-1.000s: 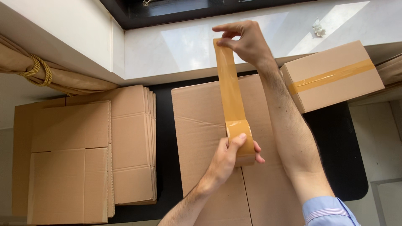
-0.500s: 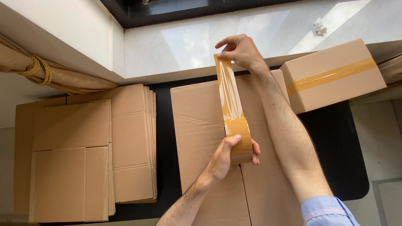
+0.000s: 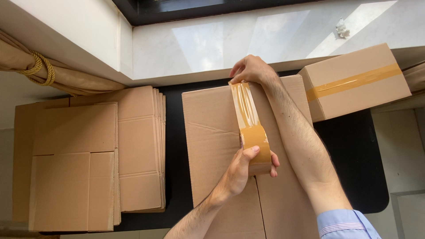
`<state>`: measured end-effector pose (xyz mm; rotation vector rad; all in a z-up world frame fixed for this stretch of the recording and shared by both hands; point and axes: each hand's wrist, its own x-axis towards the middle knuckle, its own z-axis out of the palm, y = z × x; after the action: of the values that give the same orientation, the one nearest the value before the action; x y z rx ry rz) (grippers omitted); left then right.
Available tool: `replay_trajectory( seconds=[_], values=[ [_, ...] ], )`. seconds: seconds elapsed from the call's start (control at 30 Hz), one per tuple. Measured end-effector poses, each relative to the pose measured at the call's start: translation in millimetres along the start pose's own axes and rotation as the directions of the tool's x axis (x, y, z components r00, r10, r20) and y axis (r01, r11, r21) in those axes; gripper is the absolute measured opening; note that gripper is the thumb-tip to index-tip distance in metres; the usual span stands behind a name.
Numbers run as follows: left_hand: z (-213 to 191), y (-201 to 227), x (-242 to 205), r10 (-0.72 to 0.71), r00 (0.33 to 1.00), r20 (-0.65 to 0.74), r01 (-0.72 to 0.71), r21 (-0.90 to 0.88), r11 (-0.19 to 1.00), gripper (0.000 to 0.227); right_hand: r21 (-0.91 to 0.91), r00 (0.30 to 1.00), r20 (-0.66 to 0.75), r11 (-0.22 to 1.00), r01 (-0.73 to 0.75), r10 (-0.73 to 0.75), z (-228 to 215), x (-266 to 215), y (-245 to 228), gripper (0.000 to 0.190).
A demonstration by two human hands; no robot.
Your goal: The person picks up a flat cardboard piece from a stack, folds it into a box shape, and uses a roll of tape and scissors to secure the bottom flaps. Then the person flips the box over, folds the top flaps, and applies tape to seal the box.
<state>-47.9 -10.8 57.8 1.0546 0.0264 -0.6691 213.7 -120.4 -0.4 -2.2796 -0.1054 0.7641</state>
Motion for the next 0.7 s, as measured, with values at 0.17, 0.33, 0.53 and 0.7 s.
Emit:
replay_trajectory(
  seconds=[0.17, 0.33, 0.53, 0.7],
  values=[
    [0.8, -2.9, 0.1, 0.003, 1.000, -0.016, -0.003, -0.025, 1.000, 0.051, -0.263, 0.964, 0.168, 0.952, -0.156, 0.205, -5.7, -8.9, -17.0, 0.026],
    [5.4, 8.3, -2.8, 0.000, 1.000, -0.028, 0.000, 0.028, 1.000, 0.050, -0.289, 0.966, 0.110, 0.937, -0.194, 0.234, -5.8, -16.7, -24.1, 0.024],
    [5.7, 10.2, -3.1, -0.023, 0.999, -0.035, 0.027, 0.123, 0.992, 0.055, -0.010, 0.967, 0.256, 1.000, -0.003, 0.006, -30.8, -51.2, -37.0, 0.056],
    [5.8, 5.6, -1.5, -0.004, 0.999, -0.043, 0.008, 0.092, 0.996, 0.058, -0.199, 0.928, 0.302, 0.966, -0.164, 0.220, -27.2, -71.0, -47.9, 0.078]
  ],
)
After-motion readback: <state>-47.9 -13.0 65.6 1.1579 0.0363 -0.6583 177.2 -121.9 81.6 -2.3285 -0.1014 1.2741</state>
